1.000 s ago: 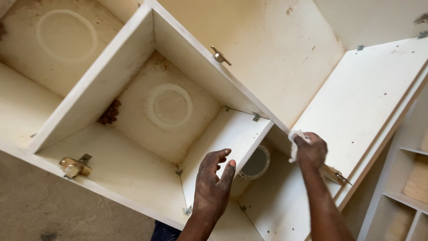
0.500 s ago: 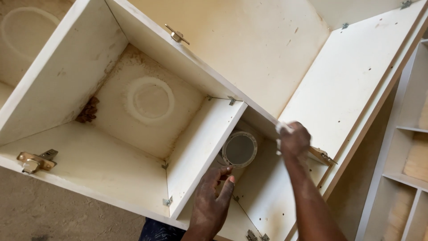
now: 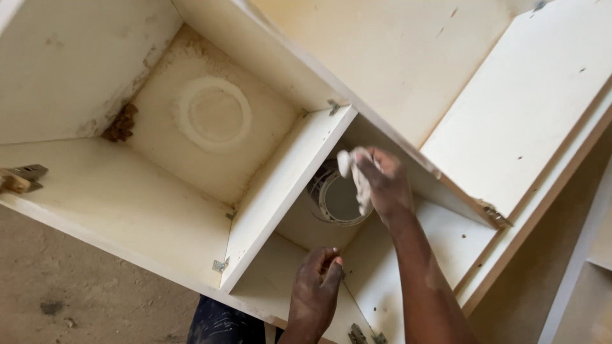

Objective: Applying paint or primer to the edges and interior surfaces of a wooden cabinet using a cloth.

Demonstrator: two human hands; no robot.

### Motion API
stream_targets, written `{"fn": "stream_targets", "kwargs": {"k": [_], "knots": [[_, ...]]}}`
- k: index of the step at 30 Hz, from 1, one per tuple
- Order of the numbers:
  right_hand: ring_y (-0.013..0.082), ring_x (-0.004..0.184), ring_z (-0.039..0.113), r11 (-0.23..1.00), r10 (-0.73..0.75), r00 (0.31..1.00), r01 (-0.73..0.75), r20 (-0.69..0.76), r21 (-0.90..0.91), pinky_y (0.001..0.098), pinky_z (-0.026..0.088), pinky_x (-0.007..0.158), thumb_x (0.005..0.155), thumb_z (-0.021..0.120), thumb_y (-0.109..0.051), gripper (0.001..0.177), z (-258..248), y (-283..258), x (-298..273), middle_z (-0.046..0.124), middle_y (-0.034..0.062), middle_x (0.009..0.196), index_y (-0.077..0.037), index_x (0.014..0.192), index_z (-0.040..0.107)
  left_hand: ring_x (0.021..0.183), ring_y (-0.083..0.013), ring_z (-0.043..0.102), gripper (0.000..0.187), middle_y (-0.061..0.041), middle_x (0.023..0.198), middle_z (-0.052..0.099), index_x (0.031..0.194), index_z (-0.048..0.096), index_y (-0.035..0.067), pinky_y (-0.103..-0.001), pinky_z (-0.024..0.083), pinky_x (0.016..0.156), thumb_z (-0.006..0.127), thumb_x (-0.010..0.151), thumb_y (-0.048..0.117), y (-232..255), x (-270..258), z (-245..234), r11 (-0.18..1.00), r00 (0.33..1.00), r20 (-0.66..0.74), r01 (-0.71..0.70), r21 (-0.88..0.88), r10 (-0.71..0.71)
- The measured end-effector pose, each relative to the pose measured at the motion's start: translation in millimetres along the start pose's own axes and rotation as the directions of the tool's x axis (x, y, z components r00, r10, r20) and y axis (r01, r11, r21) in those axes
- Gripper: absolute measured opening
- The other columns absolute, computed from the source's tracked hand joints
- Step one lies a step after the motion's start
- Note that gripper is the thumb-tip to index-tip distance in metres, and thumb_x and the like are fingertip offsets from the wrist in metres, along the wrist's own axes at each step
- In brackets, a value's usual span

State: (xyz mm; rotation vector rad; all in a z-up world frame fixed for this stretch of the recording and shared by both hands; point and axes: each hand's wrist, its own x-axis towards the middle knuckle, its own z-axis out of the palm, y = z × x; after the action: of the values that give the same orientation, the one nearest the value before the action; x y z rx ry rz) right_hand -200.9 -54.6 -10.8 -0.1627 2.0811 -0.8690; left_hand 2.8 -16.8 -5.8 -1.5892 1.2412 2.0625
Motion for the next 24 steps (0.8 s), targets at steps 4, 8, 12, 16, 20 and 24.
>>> {"fn": "stream_targets", "kwargs": {"k": [4, 8, 12, 16, 20, 24], "knots": [[0.0195, 0.084, 0.066, 0.937, 0.259, 0.959, -0.279, -0.118, -0.211, 0.0341, 0.048, 0.071, 0.078, 0.072, -0.042, 0.045, -2, 138, 17, 0.073, 0.0045, 0.099, -0.016, 0.115, 0.065, 0.109, -0.0134, 0.068, 0.032, 0.001, 0.121, 0.073, 0.121, 0.074, 0.020, -0.032, 0.057, 0.091, 0.057, 0.096, 0.033, -11, 29, 13, 0.993, 0.993, -0.064, 0.100, -0.059, -0.104], [0.0234, 0.097, 0.070, 0.897, 0.066, 0.975, -0.150, -0.210, -0.415, 0.0408, 0.050, 0.074, 0.084, 0.074, -0.040, 0.033, 12, 270, 66, 0.075, 0.0046, 0.108, -0.015, 0.106, 0.074, 0.107, -0.0164, 0.069, 0.030, -0.002, 0.113, 0.072, 0.114, 0.075, 0.016, -0.033, 0.054, 0.091, 0.058, 0.093, 0.031, -48, 67, 42, 0.997, 0.996, -0.080, -0.054, -0.053, 0.049], [0.0253, 0.091, 0.071, 0.899, -0.084, 0.975, -0.014, -0.204, -0.437, 0.0400, 0.055, 0.073, 0.080, 0.070, -0.021, 0.030, 38, 295, 112, 0.076, 0.0061, 0.105, -0.014, 0.109, 0.073, 0.114, -0.0171, 0.068, 0.033, -0.001, 0.121, 0.071, 0.122, 0.070, 0.015, -0.036, 0.055, 0.093, 0.057, 0.096, 0.031, -43, 88, 51, 0.992, 0.999, -0.011, -0.050, 0.117, 0.052], [0.0305, 0.093, 0.073, 0.868, -0.153, 0.965, 0.029, -0.212, -0.496, 0.0421, 0.058, 0.071, 0.089, 0.064, -0.014, 0.028, 56, 302, 143, 0.077, 0.0110, 0.109, -0.012, 0.113, 0.078, 0.117, -0.0194, 0.066, 0.036, -0.001, 0.125, 0.070, 0.124, 0.070, 0.015, -0.035, 0.054, 0.096, 0.056, 0.095, 0.031, -37, 99, 48, 0.982, 0.999, -0.026, -0.029, 0.185, 0.034], [0.0350, 0.089, 0.072, 0.846, -0.151, 0.961, 0.005, -0.231, -0.534, 0.0474, 0.057, 0.070, 0.091, 0.061, -0.011, 0.028, 62, 315, 161, 0.077, 0.0160, 0.106, -0.012, 0.110, 0.081, 0.119, -0.0192, 0.062, 0.033, -0.001, 0.122, 0.071, 0.121, 0.071, 0.015, -0.034, 0.051, 0.097, 0.060, 0.092, 0.027, -63, 115, 52, 0.966, 0.989, -0.099, -0.079, 0.247, 0.106], [0.0352, 0.092, 0.073, 0.884, 0.089, 0.957, -0.203, -0.275, -0.421, 0.0489, 0.057, 0.068, 0.091, 0.064, -0.020, 0.029, 63, 310, 164, 0.076, 0.0152, 0.112, -0.014, 0.115, 0.079, 0.115, -0.0235, 0.063, 0.030, -0.004, 0.117, 0.071, 0.118, 0.071, 0.013, -0.039, 0.052, 0.093, 0.062, 0.092, 0.025, -76, 122, 57, 0.944, 0.965, -0.138, -0.177, 0.277, 0.222]]}}
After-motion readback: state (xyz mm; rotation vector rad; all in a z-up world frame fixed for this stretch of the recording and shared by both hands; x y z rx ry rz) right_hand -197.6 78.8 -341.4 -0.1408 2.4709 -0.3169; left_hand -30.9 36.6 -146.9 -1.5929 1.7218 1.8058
